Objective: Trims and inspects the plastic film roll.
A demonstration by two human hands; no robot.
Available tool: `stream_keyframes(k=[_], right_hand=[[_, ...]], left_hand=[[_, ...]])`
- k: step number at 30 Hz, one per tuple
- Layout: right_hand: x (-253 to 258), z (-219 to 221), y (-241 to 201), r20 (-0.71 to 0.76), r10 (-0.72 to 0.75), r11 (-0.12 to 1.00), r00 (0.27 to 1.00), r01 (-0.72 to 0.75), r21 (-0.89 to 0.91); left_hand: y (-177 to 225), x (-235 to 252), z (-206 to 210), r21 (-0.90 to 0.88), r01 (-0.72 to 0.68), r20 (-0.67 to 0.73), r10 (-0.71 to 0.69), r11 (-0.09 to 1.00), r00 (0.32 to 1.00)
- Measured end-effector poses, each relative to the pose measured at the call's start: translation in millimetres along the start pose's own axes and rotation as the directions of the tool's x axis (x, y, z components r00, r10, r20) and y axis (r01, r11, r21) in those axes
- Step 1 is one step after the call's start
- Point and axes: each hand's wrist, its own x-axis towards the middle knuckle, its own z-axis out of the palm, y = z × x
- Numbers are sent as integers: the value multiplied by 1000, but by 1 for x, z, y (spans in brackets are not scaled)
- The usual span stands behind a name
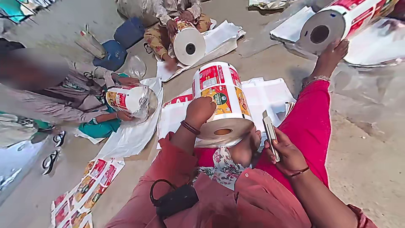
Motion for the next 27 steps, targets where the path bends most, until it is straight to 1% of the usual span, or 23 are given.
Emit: stream_keyframes(k=[1, 3, 6, 8, 10, 13, 16, 17, 19, 20, 21, 22, 23, 24, 25, 26, 27], right_hand=[[0, 0, 0, -1, 2, 1000, 1000, -2, 1], [-2, 1, 0, -6, -7, 1000, 1000, 7, 9], [-4, -2, -2, -15, -7, 1000, 1000, 7, 23], [-5, -3, -3, -30, 9, 999, 1000, -8, 32], [-4, -3, -4, -35, 13, 999, 999, -12, 33], [-3, -4, 0, -3, 4, 999, 1000, -4, 33], [-4, -2, 1, 5, 17, 1000, 1000, -17, 26], [-4, -2, 0, -3, 25, 999, 1000, -25, 20], [-5, -2, 0, -18, 29, 1000, 999, -29, -1], [-6, -3, 1, -24, 28, 1000, 999, -29, -12], [-7, -4, 2, -28, 31, 999, 999, -31, -21], [-7, -4, 1, -30, 31, 999, 999, -32, -37], [-7, -4, -1, -36, 27, 998, 999, -29, -63], [-6, -1, -5, -47, 28, 994, 998, -33, -106], [-5, 5, -11, -59, 31, 984, 998, -41, -173], [-2, 13, -18, -71, 26, 963, 997, -43, -265], [4, 23, -27, -81, 13, 930, 997, -42, -364]], left_hand=[[-4, 3, 0, -8, -22, 7, 22, 1000, 1000], [-16, 5, 1, -117, -56, -29, 53, 991, 998], [-33, 5, 2, -289, -63, -116, 31, 955, 993], [-40, 4, 3, -326, -65, -152, 15, 943, 988], [-41, 3, 1, -321, -65, -188, 4, 945, 982], [-42, 2, 3, -354, -59, -191, -10, 933, 981], [-41, -14, 3, -314, -37, -176, -20, 949, 984], [-38, -26, 1, -273, -17, -152, -25, 962, 988], [-34, -37, -3, -144, 46, -59, -55, 989, 997], [-34, -40, -2, -79, 61, -24, -63, 995, 998], [-35, -42, 2, -54, 44, -28, -46, 998, 999], [-39, -43, 6, -87, 16, -67, -22, 996, 998], [-45, -44, 11, -168, -28, -146, 3, 985, 989], [-52, -44, 20, -277, -84, -255, 11, 957, 967], [-59, -43, 34, -402, -149, -365, -9, 903, 931], [-65, -39, 49, -543, -220, -455, -64, 811, 888], [-68, -34, 65, -681, -285, -507, -154, 674, 848]])
